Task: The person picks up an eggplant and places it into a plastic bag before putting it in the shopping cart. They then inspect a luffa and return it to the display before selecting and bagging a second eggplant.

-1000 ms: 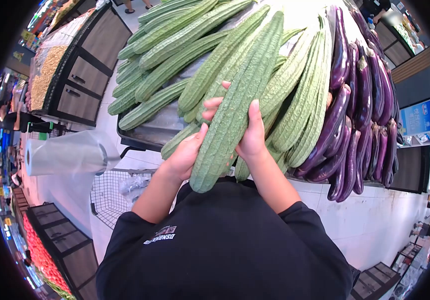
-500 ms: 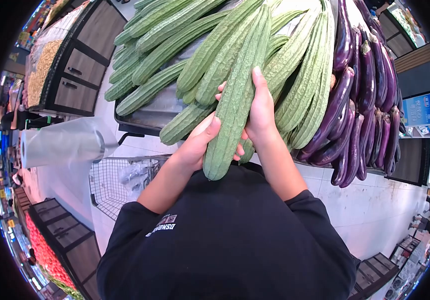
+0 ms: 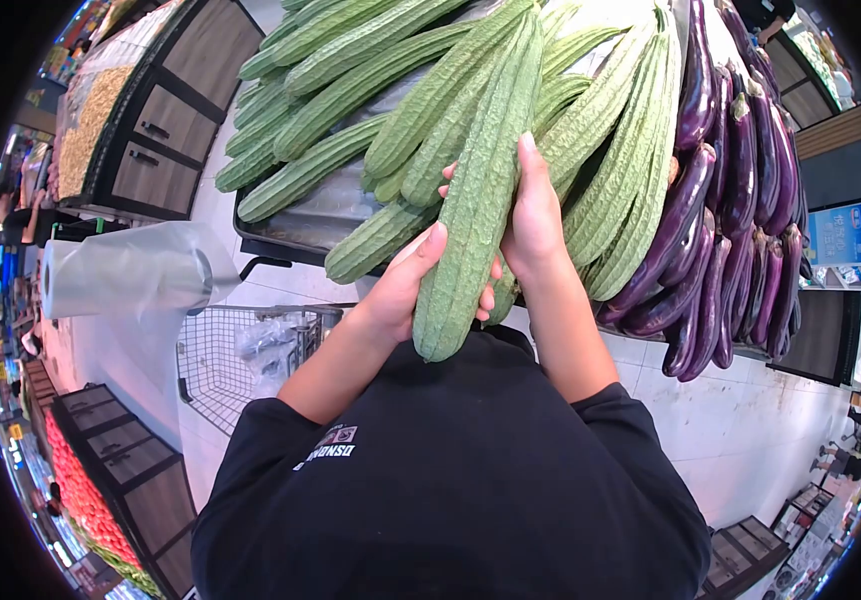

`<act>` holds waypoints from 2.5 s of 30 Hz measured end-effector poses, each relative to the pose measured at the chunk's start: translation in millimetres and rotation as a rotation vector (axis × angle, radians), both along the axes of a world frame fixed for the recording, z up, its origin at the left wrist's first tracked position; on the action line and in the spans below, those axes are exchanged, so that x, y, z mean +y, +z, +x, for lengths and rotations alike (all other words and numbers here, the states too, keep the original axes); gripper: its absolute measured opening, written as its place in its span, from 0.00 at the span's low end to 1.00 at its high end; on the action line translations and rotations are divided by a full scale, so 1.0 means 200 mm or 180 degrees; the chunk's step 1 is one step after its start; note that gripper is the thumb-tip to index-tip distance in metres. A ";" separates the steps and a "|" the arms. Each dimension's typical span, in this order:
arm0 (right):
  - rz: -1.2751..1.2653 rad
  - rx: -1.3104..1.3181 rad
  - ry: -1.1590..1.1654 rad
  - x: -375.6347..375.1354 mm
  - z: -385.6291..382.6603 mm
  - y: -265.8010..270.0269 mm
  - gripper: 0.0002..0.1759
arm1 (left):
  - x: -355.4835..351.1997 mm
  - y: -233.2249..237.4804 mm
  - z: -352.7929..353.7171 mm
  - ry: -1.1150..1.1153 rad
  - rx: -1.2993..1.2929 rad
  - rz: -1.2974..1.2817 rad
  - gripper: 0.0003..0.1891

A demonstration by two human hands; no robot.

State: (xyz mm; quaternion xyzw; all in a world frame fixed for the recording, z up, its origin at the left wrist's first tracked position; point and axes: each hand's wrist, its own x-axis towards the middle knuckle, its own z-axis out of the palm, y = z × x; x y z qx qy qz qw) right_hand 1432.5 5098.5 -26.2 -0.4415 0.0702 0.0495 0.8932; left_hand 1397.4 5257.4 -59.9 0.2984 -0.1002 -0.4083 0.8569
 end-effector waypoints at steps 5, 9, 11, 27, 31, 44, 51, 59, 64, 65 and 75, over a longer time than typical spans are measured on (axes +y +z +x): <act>0.0018 -0.0009 0.0001 0.01 -0.01 0.00 0.36 | 0.01 -0.01 -0.01 -0.0054 0.0110 -0.0033 0.40; -0.0031 -0.0055 0.0049 0.00 -0.01 0.00 0.34 | 0.00 0.02 -0.02 -0.0064 0.0171 -0.0026 0.41; 0.0006 -0.0089 0.0074 0.00 -0.01 0.01 0.34 | -0.02 0.05 -0.02 -0.0025 0.0264 -0.0229 0.43; -0.0528 -0.0407 -0.0330 -0.01 -0.09 0.15 0.25 | -0.05 0.24 -0.06 0.0038 0.0172 -0.0419 0.49; -0.0587 -0.0422 -0.0387 -0.01 -0.10 0.16 0.25 | -0.05 0.27 -0.07 0.0060 0.0212 -0.0379 0.49; -0.0581 -0.0541 -0.0394 -0.01 -0.12 0.21 0.25 | -0.05 0.29 -0.07 0.0005 0.0163 -0.0395 0.50; -0.0727 -0.0565 -0.0466 0.00 -0.13 0.23 0.27 | -0.05 0.29 -0.07 -0.0057 0.0139 -0.0324 0.51; -0.0671 -0.0681 -0.0220 -0.04 -0.11 0.18 0.30 | -0.01 0.21 -0.04 -0.0297 -0.0127 -0.0626 0.42; -0.0919 -0.0800 -0.0262 -0.10 -0.09 0.13 0.34 | -0.03 0.28 -0.03 0.0214 -0.0674 0.0432 0.43; -0.0941 -0.0816 -0.0264 -0.09 -0.10 0.12 0.34 | -0.03 0.29 -0.02 0.0483 -0.1050 0.0909 0.40; 0.0008 -0.0645 -0.0707 -0.09 -0.10 0.01 0.31 | -0.01 0.24 0.01 0.0138 -0.2890 0.3064 0.44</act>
